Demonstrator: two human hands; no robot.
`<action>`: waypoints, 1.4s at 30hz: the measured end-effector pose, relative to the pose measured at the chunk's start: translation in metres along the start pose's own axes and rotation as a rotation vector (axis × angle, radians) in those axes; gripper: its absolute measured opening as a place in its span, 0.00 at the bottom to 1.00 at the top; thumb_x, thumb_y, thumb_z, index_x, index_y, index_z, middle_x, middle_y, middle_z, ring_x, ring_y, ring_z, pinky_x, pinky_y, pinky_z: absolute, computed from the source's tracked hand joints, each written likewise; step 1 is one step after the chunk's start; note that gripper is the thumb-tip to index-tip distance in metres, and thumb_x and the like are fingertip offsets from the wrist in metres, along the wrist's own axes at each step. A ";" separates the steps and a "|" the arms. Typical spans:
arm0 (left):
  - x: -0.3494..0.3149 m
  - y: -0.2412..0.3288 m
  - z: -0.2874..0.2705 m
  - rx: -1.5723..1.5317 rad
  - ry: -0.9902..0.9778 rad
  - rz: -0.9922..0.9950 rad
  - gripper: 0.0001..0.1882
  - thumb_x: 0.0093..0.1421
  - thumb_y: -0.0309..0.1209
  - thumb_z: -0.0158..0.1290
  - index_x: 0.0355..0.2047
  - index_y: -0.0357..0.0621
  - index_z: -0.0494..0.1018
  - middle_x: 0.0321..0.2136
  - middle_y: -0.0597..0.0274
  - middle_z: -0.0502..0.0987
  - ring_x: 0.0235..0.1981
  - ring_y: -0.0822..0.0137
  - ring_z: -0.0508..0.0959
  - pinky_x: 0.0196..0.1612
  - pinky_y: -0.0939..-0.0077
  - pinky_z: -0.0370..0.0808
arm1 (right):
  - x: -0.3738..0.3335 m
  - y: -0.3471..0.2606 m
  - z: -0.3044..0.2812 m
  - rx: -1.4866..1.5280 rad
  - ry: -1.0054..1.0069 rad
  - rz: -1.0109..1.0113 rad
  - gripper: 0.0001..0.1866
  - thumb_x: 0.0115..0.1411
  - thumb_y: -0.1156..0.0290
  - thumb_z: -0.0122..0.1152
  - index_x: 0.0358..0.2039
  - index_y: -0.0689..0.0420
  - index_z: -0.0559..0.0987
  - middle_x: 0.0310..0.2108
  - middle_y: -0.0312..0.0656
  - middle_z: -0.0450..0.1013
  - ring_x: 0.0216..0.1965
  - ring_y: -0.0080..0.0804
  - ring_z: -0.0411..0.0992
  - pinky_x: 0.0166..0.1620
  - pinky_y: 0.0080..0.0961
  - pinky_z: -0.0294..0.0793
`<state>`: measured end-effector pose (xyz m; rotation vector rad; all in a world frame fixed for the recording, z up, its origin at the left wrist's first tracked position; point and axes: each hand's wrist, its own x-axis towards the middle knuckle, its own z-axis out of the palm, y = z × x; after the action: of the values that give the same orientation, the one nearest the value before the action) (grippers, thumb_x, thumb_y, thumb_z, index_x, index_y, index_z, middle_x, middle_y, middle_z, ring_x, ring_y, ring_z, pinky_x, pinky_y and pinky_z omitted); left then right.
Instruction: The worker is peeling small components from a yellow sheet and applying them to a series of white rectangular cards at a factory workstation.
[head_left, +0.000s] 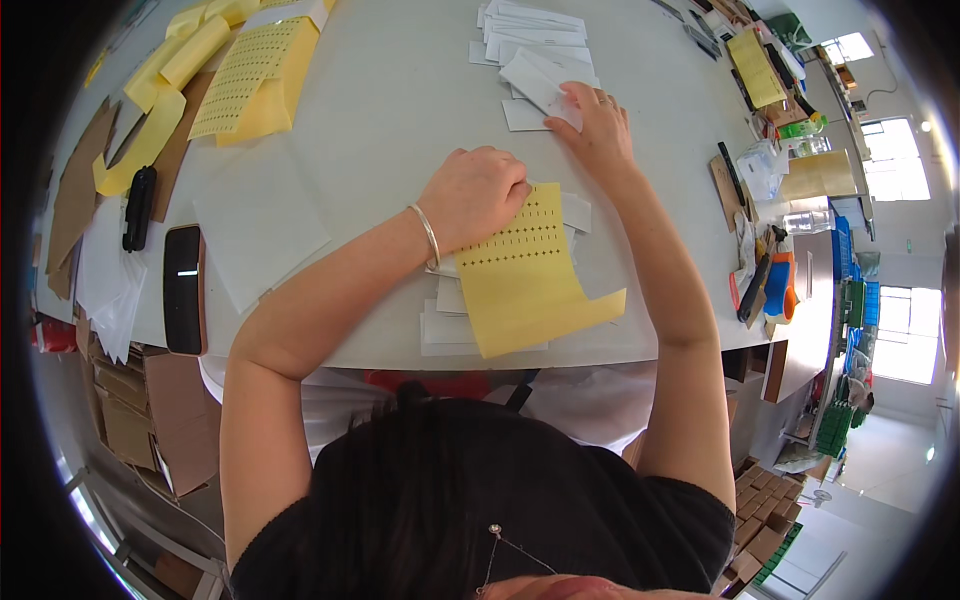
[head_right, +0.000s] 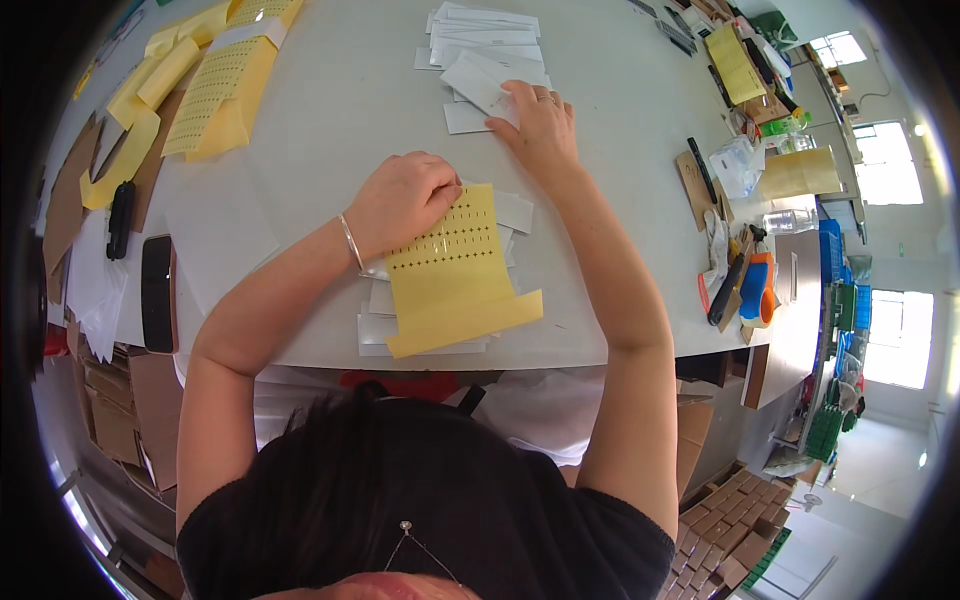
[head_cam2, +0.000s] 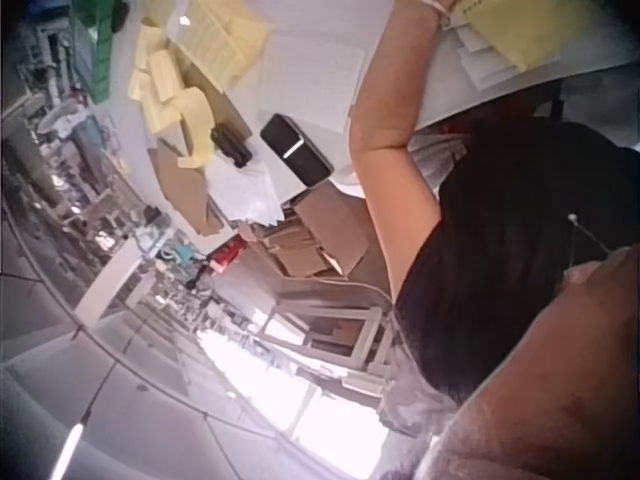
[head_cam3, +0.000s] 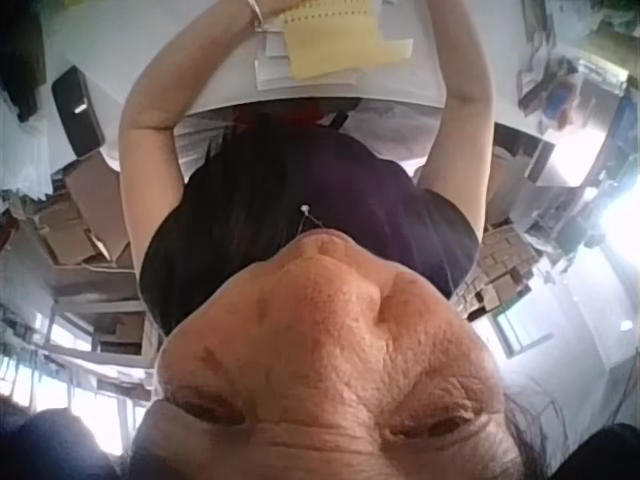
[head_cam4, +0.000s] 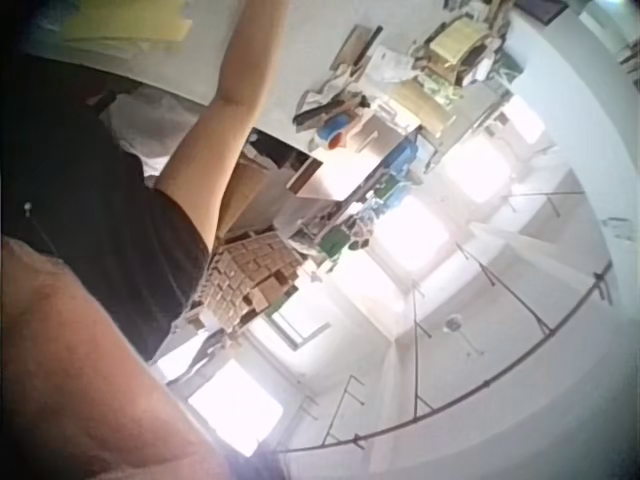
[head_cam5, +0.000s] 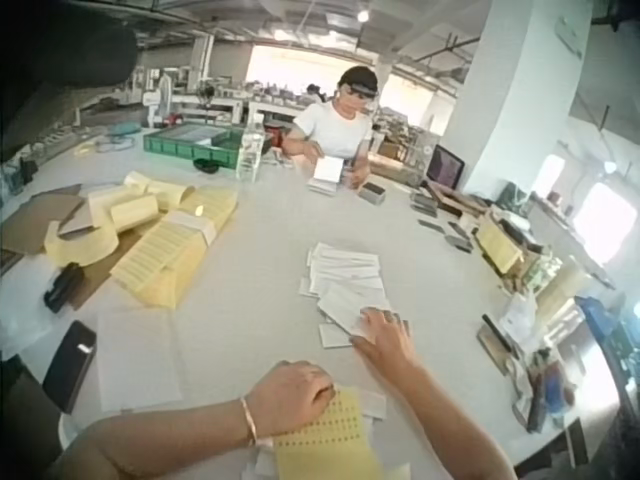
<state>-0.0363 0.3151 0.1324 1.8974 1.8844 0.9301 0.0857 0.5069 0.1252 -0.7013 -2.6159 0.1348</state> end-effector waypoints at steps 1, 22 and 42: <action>0.000 0.001 0.000 -0.001 -0.001 0.003 0.10 0.58 0.31 0.50 0.25 0.38 0.75 0.25 0.59 0.76 0.32 0.58 0.75 0.37 0.64 0.71 | -0.001 0.000 -0.003 -0.003 0.001 0.002 0.24 0.53 0.62 0.64 0.50 0.51 0.71 0.41 0.41 0.74 0.45 0.41 0.69 0.53 0.38 0.60; -0.001 0.002 -0.004 0.024 -0.004 -0.068 0.12 0.59 0.33 0.48 0.25 0.38 0.73 0.25 0.55 0.75 0.34 0.54 0.74 0.39 0.62 0.70 | -0.048 -0.057 -0.059 0.000 0.071 -0.636 0.03 0.50 0.74 0.62 0.25 0.50 0.78 0.29 0.26 0.73 0.34 0.29 0.69 0.50 0.32 0.63; 0.001 0.004 -0.006 -0.033 0.002 -0.084 0.14 0.58 0.34 0.50 0.21 0.36 0.71 0.21 0.53 0.74 0.29 0.54 0.74 0.35 0.61 0.70 | 0.031 0.026 -0.006 -0.056 -0.024 -0.060 0.24 0.54 0.62 0.62 0.52 0.51 0.69 0.43 0.42 0.74 0.47 0.39 0.70 0.48 0.33 0.69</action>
<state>-0.0371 0.3144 0.1399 1.7852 1.9220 0.9315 0.0761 0.5448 0.1367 -0.6425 -2.6696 0.0518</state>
